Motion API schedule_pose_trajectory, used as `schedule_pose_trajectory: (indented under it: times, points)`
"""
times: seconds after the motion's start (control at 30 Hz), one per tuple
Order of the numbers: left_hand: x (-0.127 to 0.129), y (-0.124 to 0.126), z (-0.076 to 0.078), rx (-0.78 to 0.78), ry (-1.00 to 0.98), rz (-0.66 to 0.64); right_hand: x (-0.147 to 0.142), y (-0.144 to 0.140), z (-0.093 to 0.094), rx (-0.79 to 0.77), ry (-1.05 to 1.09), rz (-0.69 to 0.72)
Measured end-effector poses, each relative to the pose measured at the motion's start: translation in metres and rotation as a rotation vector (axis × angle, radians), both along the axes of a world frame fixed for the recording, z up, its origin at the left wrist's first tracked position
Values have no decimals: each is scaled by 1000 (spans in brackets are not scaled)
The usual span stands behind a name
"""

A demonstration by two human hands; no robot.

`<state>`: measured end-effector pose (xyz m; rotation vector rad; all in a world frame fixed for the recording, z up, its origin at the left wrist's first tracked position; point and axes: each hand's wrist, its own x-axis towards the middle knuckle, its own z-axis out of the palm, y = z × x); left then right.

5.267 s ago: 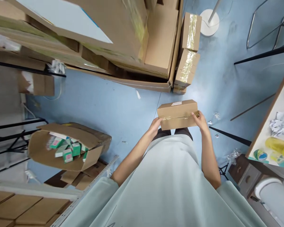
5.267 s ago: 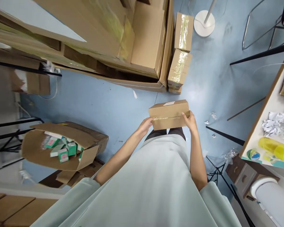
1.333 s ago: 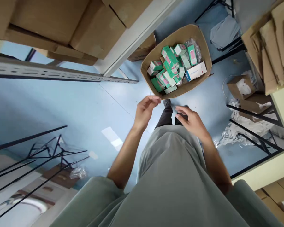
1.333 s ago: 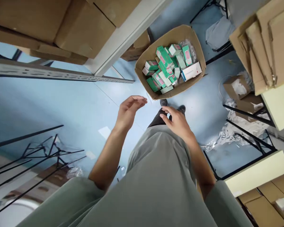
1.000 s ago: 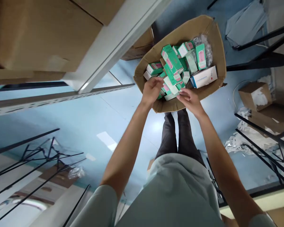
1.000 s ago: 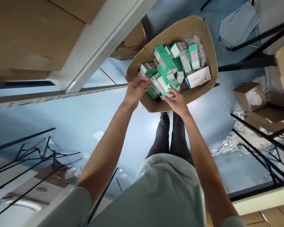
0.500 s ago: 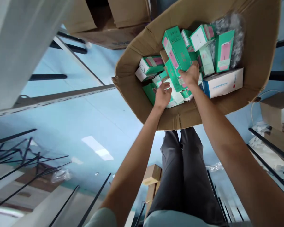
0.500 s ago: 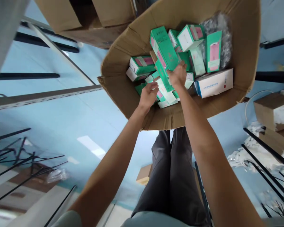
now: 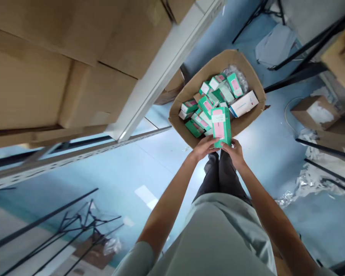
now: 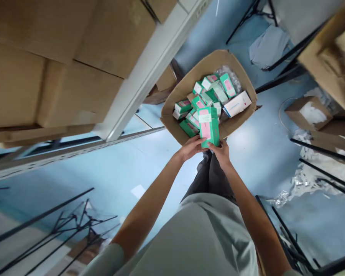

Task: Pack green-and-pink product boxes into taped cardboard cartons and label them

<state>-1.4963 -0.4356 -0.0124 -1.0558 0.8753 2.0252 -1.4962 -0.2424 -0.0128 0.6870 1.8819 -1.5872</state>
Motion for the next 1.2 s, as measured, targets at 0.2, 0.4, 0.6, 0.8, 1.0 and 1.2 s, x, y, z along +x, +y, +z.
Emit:
schedule_pose_trajectory:
  times: [0.2,0.4,0.6,0.8,1.0,1.2]
  points:
    - [24,45,129,159,169,-228,64,43,157,-127,-29,-347]
    - [31,136,223,259,287,-556,138,120,265,-41,123,-478]
    - [52,262,308,255,435,-869,209,232,336,233,325,-634]
    - [87,397,361,278,583,-1130,248,364,394,323,646,-838]
    - [138,541,377,300,611,-1323,309,503,427,424,756,-896]
    - [184,648,386,368,547,-1525,389,619,408,387,726,-1067]
